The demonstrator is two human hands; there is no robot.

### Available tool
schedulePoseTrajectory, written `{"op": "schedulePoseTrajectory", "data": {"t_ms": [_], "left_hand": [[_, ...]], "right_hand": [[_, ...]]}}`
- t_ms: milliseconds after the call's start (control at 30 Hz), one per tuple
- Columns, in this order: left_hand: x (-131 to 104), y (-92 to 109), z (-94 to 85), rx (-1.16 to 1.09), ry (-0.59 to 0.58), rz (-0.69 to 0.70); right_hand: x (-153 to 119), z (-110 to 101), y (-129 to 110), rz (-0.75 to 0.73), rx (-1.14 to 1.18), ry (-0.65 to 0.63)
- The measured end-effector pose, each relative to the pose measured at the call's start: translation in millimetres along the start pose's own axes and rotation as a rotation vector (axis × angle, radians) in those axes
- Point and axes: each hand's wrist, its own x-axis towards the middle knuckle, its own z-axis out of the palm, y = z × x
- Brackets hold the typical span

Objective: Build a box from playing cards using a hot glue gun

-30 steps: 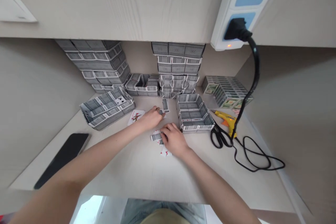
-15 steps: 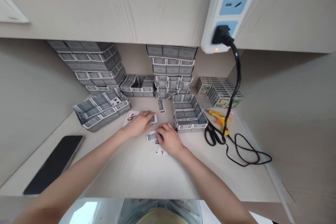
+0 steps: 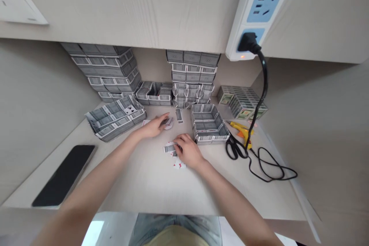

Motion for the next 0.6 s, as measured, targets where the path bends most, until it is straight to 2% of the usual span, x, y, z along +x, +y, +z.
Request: {"op": "schedulePoseTrajectory", "data": {"t_ms": [133,300,367,433,500,600], "left_hand": [[-8,9,3.4,0.111,0.035,-0.011],[-19,18,9.5,0.159,0.164,-0.027],[-21,18,14.2,0.158,0.213,-0.030],[-22,18,19.1,0.169,0.278,-0.022],[-23,18,22.6,0.184,0.348,0.003],[-27,19,22.9,0.191,0.424,0.054]], "right_hand": [[-2,-4,-10,-0.045,0.011,0.137],[-12,-16,-23,-0.197,0.019,0.461],[-15,-26,-25,-0.191,0.002,0.589],[-13,-42,-26,-0.067,-0.024,0.715],[-8,-63,-23,0.146,-0.042,0.843],[-3,-100,-3,0.369,-0.008,1.069]]}}
